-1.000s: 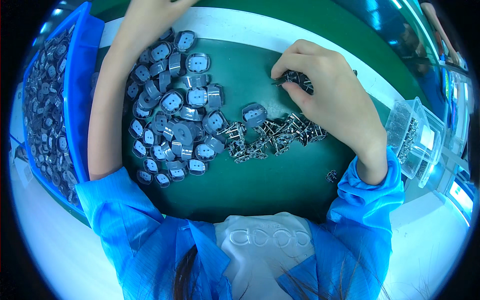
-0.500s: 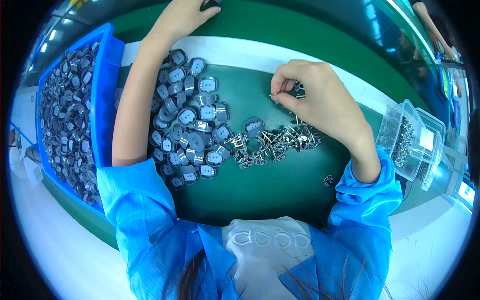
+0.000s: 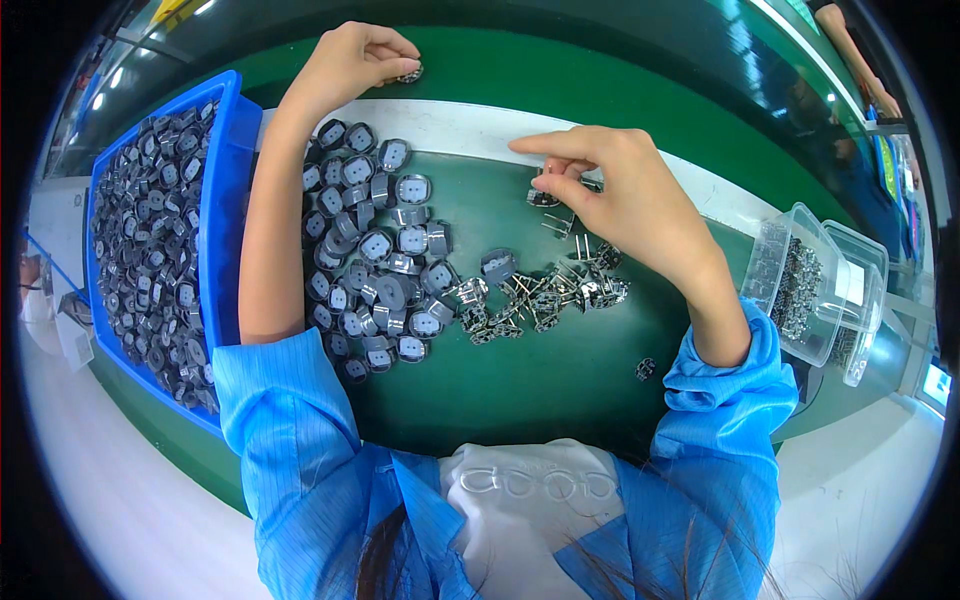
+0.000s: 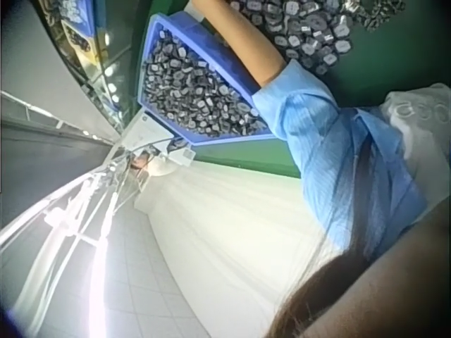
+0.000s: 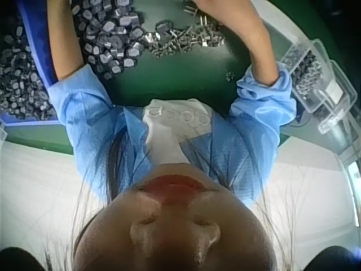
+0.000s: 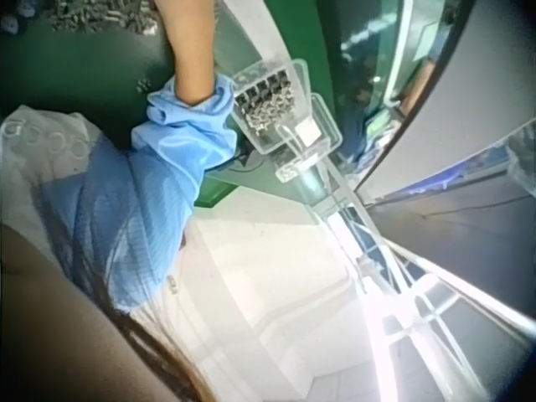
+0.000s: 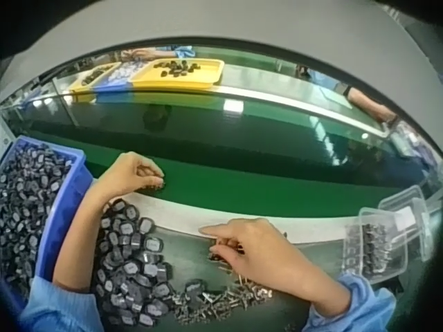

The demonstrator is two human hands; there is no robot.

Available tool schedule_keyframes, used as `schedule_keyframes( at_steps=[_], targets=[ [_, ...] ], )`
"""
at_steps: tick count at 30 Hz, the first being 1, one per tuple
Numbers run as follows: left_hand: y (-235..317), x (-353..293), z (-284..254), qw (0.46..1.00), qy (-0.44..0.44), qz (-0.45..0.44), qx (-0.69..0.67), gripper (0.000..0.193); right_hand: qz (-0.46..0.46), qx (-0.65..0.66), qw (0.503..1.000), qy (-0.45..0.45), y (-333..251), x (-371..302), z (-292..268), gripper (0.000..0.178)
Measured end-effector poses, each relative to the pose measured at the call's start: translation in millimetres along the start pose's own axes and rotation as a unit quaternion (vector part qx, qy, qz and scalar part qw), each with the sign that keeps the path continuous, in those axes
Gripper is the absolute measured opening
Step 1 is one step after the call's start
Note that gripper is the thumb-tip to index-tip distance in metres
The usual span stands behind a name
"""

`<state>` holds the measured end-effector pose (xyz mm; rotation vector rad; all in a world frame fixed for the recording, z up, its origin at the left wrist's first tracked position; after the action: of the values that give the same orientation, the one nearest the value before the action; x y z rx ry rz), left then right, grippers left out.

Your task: The person inserts metal pins into grey plastic housings by hand, one by one, on an assembly line.

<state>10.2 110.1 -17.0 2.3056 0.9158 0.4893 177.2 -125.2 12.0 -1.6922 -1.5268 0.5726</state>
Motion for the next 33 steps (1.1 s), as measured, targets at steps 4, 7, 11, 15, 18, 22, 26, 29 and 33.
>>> schedule_keyframes(
  at_steps=[4, 7, 11, 15, 18, 22, 26, 29, 33],
  targets=[
    [-8, -2, -4, 1.000, -0.001, 0.008, -0.009, 0.023, -0.029, 0.007, 1.000, -0.002, -1, 0, 1, 0.015],
    [-7, -1, -6, 1.000, -0.016, 0.023, 0.007, 0.022, -0.014, 0.013, 1.000, -0.015, -3, 0, 0, 0.014],
    [-14, -1, -5, 0.999, 0.009, -0.007, 0.049, 0.020, -0.006, 0.020, 1.000, -0.021, -5, 0, 0, 0.012],
    [-18, 3, -3, 0.996, 0.006, -0.034, 0.079, 0.018, -0.003, 0.028, 0.999, -0.017, -4, 1, 0, 0.009],
    [-37, 8, -12, 0.998, -0.043, -0.037, -0.017, 0.026, 0.001, 0.036, 0.999, -0.017, -5, 1, 0, 0.008],
    [-71, 7, -28, 0.973, 0.085, 0.124, 0.175, 0.028, -0.013, 0.033, 0.999, -0.027, -12, 1, 3, 0.007],
    [-56, -6, -34, 0.977, 0.120, 0.110, 0.136, 0.027, -0.018, 0.034, 0.999, -0.023, -8, 1, 5, 0.009],
    [10, -33, -36, 0.976, 0.097, 0.151, 0.127, 0.023, -0.012, 0.030, 0.999, -0.003, -5, 2, 2, 0.011],
    [57, -76, -15, 0.983, -0.076, 0.058, 0.158, 0.025, -0.005, 0.050, 0.998, 0.035, -8, 2, 3, 0.014]
  ],
)
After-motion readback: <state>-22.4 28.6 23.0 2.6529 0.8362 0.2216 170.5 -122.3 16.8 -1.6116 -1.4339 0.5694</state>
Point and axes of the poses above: each hand's wrist, its own x-axis towards the middle knuckle, its own z-axis out of the palm, y = z × x, the point moved 2 cm from there along x, towards the middle knuckle, and after that the axes turned 9 degrees about y, right-handed, at the moved point
